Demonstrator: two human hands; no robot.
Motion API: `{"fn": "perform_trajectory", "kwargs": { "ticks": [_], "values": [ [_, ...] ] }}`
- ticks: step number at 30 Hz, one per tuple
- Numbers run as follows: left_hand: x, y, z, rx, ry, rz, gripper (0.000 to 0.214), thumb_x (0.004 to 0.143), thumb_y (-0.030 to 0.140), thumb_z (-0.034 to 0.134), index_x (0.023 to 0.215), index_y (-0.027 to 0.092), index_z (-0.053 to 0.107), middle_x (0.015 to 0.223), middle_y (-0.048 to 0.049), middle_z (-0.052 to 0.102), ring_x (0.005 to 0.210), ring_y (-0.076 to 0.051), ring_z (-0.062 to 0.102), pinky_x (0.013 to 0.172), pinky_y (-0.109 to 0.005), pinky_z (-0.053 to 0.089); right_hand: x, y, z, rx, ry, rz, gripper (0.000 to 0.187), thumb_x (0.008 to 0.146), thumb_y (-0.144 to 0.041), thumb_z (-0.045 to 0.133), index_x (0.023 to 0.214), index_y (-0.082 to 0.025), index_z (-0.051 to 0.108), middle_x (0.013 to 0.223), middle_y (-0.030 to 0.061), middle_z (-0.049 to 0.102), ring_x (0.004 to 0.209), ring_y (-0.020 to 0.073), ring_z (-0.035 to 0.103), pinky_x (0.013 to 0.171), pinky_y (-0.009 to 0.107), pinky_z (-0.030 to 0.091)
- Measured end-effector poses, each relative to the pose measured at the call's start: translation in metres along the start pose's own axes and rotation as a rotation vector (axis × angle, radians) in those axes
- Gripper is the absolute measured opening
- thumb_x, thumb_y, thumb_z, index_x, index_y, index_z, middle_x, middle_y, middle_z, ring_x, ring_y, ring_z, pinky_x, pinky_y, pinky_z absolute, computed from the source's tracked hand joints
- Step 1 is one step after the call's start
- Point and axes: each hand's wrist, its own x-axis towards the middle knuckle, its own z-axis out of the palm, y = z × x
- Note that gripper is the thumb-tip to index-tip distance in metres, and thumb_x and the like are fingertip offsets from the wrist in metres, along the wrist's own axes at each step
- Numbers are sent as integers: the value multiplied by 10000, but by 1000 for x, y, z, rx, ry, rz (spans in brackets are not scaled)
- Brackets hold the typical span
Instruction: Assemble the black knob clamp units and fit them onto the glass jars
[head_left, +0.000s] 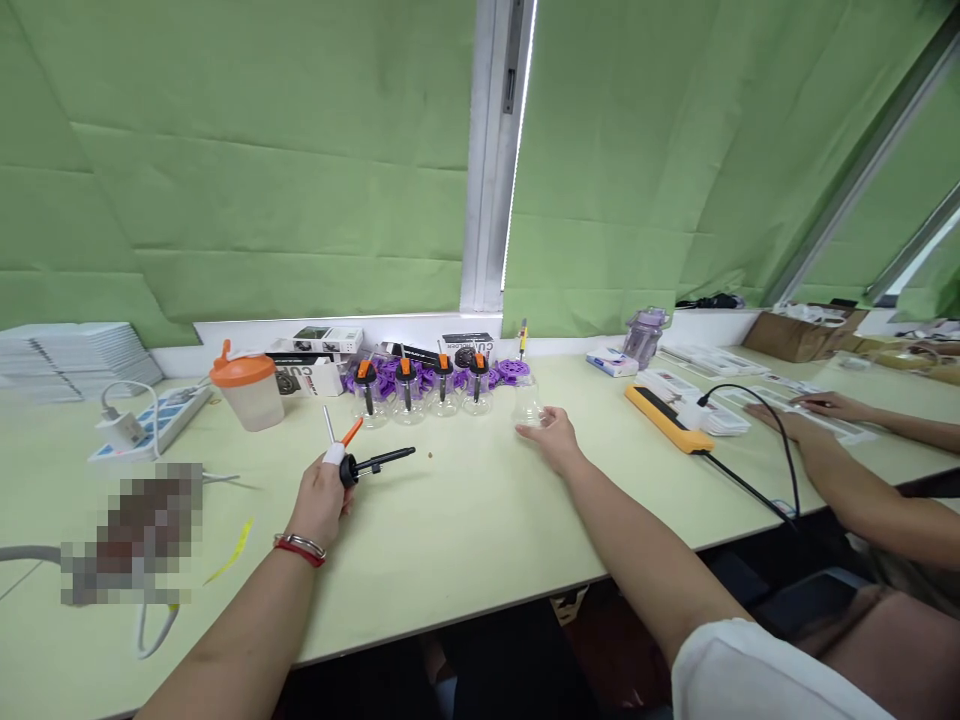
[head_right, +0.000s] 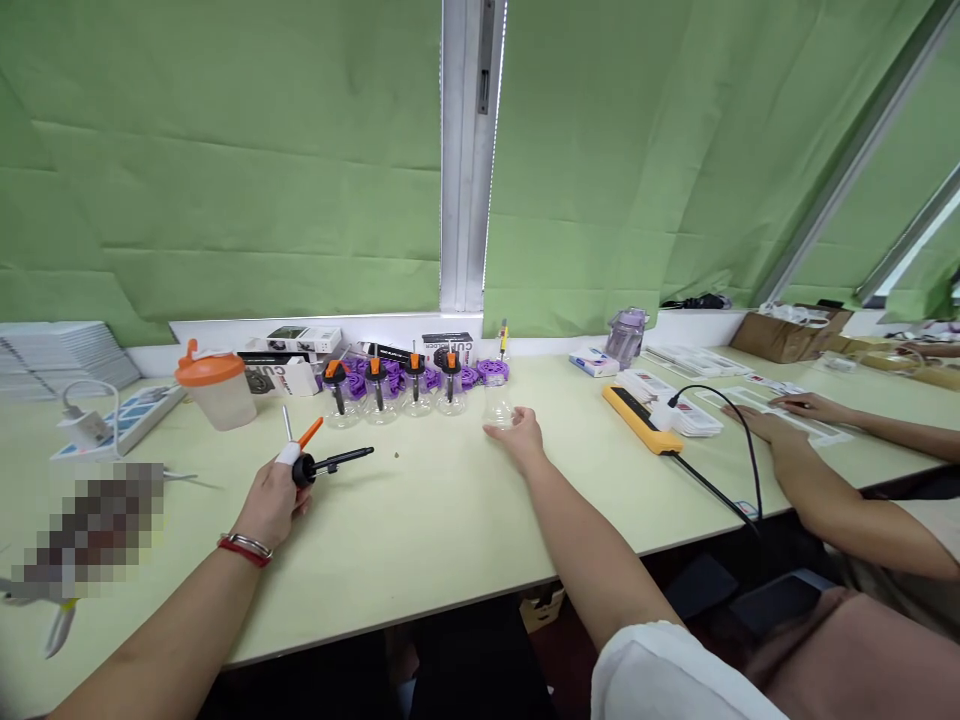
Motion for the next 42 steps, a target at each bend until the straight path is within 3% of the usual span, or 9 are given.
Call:
{"fn": "perform_trajectory", "kwargs": {
  "ticks": [7, 14, 18, 22, 27, 31, 34, 37, 42],
  "values": [
    [-3, 0, 0, 49, -45, 26, 240, 764, 428, 455, 649, 221, 417, 428, 76, 348, 331, -96, 321, 313, -221, 270, 20, -1, -4, -595, -24, -15, 823, 645, -525, 683, 1304, -136, 382, 1144, 161, 612, 1071, 305, 576, 894, 385, 413],
    [-6, 0, 4, 89, -59, 54, 280, 793, 468, 429, 662, 220, 425, 430, 74, 358, 335, -93, 316, 312, -213, 258, -1, -22, 10, -562, 270, -320, 882, 728, -529, 631, 1398, -70, 286, 1448, 226, 316, 1336, 357, 264, 1069, 490, 222],
    [-12, 3, 7, 133, -119, 61, 332, 815, 517, 416, 678, 215, 430, 440, 69, 376, 345, -91, 325, 319, -207, 249, -54, -55, 42, -323, -179, -722, 468, 870, -471, 494, 1250, -199, 526, 1269, 133, 548, 1214, 281, 428, 1047, 468, 277],
    [-18, 4, 8, 141, -180, 33, 377, 819, 572, 405, 718, 212, 452, 425, 74, 372, 342, -93, 310, 313, -207, 240, -113, -81, 82, -290, -613, -988, 489, 848, -409, 575, 1310, -267, 497, 1258, 105, 566, 1146, 279, 486, 964, 450, 358],
    [-20, 6, 3, 101, -284, 39, 442, 845, 600, 326, 890, 195, 497, 435, 77, 378, 355, -105, 330, 353, -225, 300, -140, -92, 98, -398, -629, -1122, 345, 928, -191, 401, 1228, -190, 570, 953, 136, 653, 869, 246, 565, 809, 397, 395],
    [-19, 11, -3, 86, -153, 551, 553, 801, 568, 430, 1210, 197, 397, 895, -54, 611, 705, -164, 573, 666, -326, 483, -140, -106, 75, -348, -495, -1041, 295, 944, -254, 392, 1137, -182, 603, 882, 109, 647, 827, 217, 545, 749, 340, 386],
    [-23, 13, -2, 236, -117, 826, 623, 742, 471, 572, 1274, 204, 391, 1226, -120, 520, 1023, -229, 548, 905, -417, 431, -137, -116, 59, -205, -605, -861, 264, 942, -260, 390, 1025, -177, 627, 814, 54, 632, 748, 168, 529, 689, 287, 381],
    [-28, 13, 5, 355, -216, 713, 450, 785, 377, 583, 1188, 201, 491, 1115, -88, 582, 979, -210, 566, 878, -380, 449, -130, -117, 58, -69, -830, -556, 254, 918, -278, 419, 830, -162, 628, 661, -2, 565, 574, 112, 449, 561, 236, 343],
    [-27, 4, 20, 226, -221, 175, 490, 757, 484, 609, 1116, 171, 491, 684, 25, 550, 521, -119, 506, 501, -264, 444, -116, -93, 81, 53, -773, -165, 116, 814, -204, 536, 874, -149, 619, 718, 7, 619, 525, 88, 414, 512, 221, 321]
  ]
}}
